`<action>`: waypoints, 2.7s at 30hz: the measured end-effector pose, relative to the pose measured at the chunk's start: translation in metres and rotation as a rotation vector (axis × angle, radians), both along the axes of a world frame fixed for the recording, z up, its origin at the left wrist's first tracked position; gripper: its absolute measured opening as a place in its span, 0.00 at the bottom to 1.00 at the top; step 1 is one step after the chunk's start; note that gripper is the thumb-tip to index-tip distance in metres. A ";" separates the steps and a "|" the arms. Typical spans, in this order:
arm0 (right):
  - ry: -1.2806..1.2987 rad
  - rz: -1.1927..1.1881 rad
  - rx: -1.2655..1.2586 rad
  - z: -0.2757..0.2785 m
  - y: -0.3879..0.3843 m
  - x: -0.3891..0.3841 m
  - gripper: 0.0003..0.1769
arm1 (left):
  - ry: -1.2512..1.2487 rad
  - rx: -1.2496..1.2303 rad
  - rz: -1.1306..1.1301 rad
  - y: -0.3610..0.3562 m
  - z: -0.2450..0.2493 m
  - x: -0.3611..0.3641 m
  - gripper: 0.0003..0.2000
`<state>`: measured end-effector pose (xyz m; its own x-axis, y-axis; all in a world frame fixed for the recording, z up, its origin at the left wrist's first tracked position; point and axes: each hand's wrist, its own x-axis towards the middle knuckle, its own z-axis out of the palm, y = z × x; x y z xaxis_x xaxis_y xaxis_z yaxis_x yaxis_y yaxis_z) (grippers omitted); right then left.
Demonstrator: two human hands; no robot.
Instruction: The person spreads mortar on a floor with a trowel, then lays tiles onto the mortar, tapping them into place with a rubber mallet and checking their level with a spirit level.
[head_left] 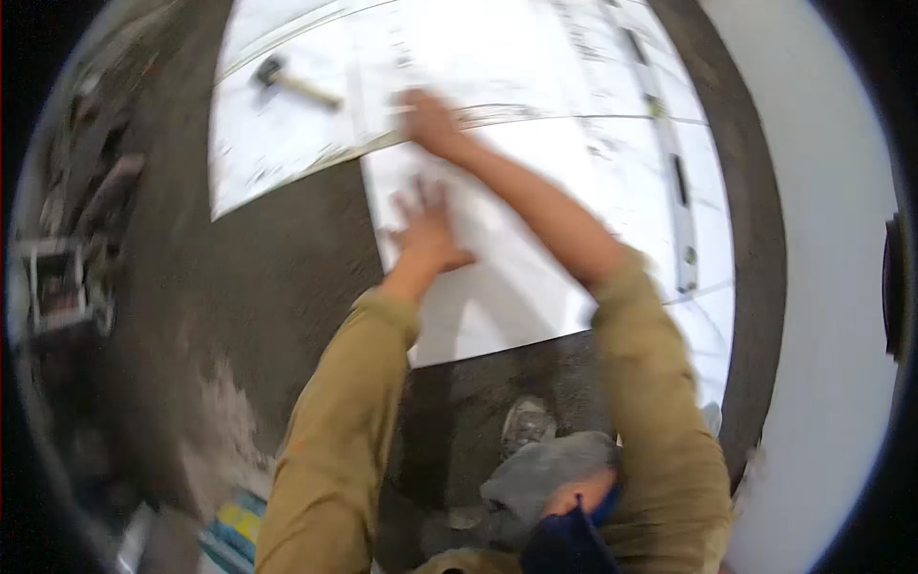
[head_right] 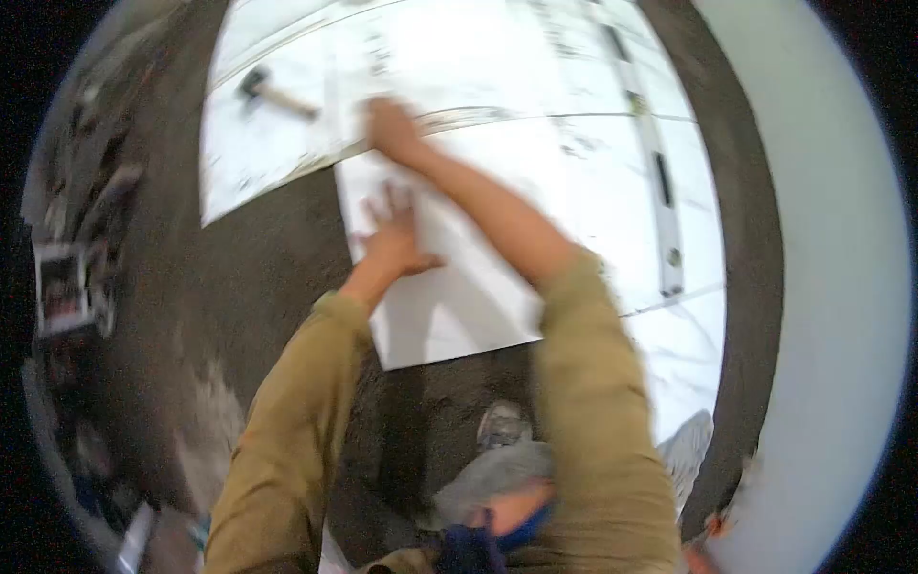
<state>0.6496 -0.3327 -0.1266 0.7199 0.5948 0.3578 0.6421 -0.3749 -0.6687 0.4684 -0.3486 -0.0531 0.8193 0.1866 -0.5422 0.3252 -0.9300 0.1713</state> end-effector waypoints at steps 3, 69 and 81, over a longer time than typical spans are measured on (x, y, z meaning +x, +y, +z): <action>-0.029 0.086 -0.224 0.034 0.107 -0.008 0.21 | -0.016 0.021 -0.053 0.007 -0.020 -0.005 0.62; 0.479 -0.522 -0.267 0.034 -0.226 -0.147 0.23 | 0.070 0.017 -0.136 -0.017 0.012 -0.009 0.51; 0.337 -0.303 -0.183 0.015 -0.220 -0.177 0.23 | -0.078 -0.053 -0.026 -0.011 0.004 -0.017 0.57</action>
